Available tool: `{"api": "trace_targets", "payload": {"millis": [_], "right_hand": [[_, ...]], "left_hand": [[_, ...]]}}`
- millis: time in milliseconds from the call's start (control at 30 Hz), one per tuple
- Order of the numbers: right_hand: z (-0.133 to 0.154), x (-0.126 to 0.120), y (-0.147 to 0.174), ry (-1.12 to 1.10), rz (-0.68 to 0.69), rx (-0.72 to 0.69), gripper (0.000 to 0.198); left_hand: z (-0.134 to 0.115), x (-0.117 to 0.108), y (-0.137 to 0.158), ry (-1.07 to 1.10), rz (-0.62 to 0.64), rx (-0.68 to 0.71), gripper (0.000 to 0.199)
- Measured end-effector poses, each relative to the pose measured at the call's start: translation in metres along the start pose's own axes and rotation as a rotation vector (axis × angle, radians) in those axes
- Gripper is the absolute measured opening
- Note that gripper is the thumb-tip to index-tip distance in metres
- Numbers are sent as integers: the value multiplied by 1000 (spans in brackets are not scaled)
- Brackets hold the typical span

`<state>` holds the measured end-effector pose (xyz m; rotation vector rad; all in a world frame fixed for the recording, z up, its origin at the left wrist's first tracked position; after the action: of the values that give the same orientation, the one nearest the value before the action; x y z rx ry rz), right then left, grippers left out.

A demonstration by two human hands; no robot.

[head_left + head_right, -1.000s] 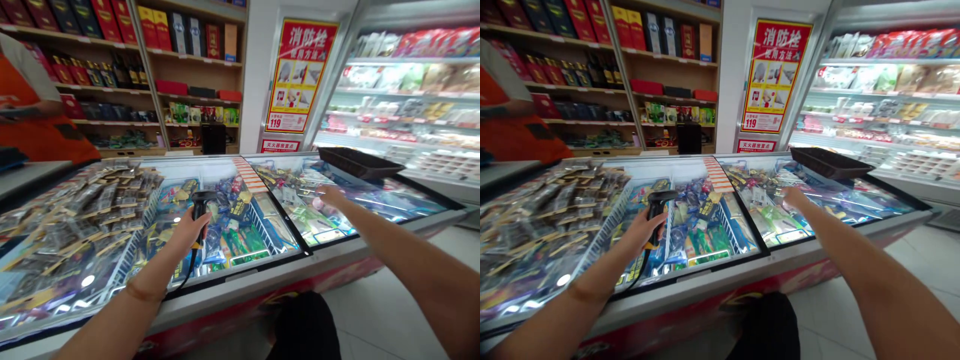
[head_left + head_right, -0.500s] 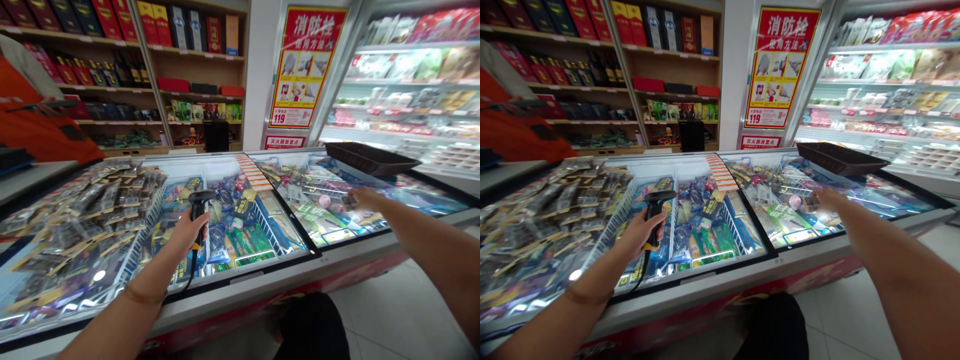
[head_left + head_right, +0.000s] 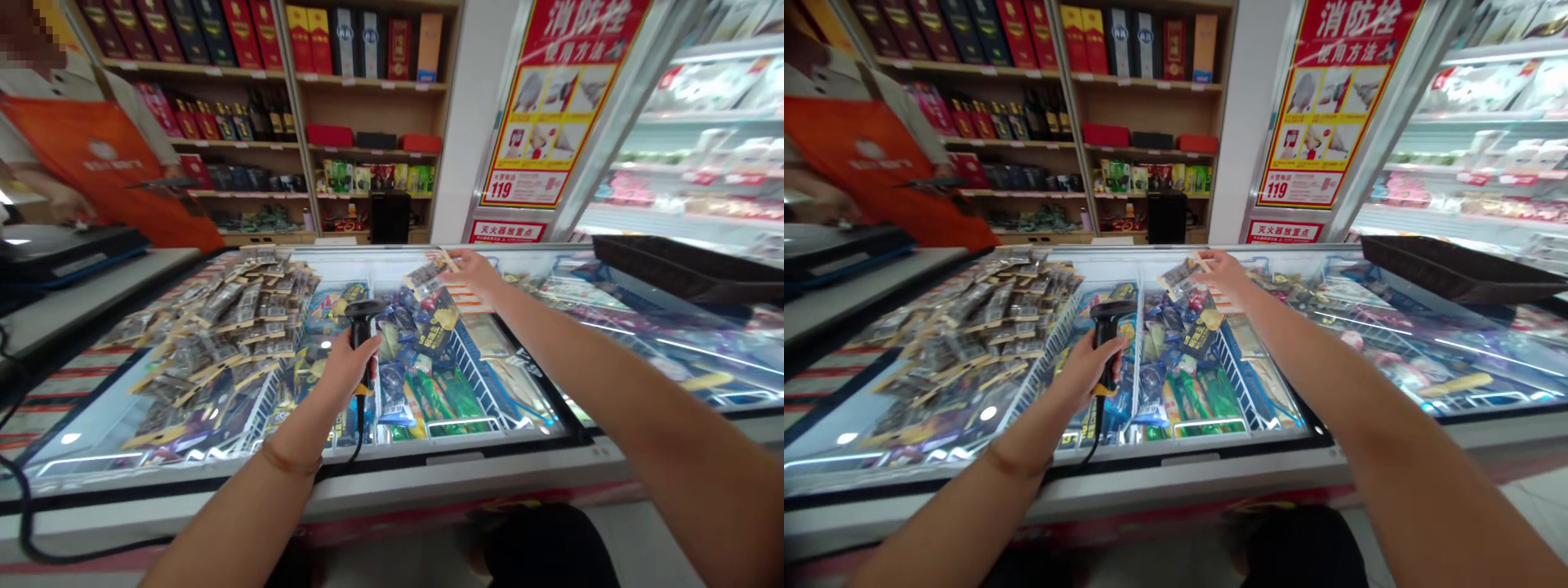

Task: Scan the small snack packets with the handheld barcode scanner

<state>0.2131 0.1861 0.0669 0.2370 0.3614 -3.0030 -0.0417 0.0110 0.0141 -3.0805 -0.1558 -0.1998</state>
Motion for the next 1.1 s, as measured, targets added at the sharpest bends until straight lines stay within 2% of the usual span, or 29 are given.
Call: {"api": "trace_targets", "payload": {"millis": [133, 200, 267, 400, 567, 700, 900, 1100], "right_hand": [[-4, 78, -16, -75, 6, -129, 45], [-15, 103, -16, -59, 20, -160, 39], [-31, 117, -13, -49, 11, -156, 37], [-60, 121, -6, -72, -48, -27, 40], [-70, 117, -4, -180, 36, 123, 49], [-69, 117, -4, -275, 38, 139, 53], [-64, 119, -3, -209, 66, 142, 52], [-64, 118, -3, -239, 90, 154, 56]], "left_hand": [[2, 0, 0, 8, 0, 3, 37], [3, 0, 0, 12, 1, 3, 37], [3, 0, -1, 8, 3, -1, 38], [1, 1, -1, 3, -1, 2, 38], [2, 3, 1, -15, 47, 3, 39], [3, 3, 3, -104, 116, -25, 37], [6, 3, 4, -250, 221, 14, 31], [10, 3, 2, -297, 273, 29, 27]]}}
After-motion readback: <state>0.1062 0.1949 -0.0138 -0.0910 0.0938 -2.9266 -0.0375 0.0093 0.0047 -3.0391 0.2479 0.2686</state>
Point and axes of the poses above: each hand's wrist, its own y-axis away from the middle knuckle, its own x-axis out of the palm, z = x × y, the point moved 3 cm from there along -y, towards the middle knuckle, and after that the axes turned 6 degrees about x, right-handed, at the moved point
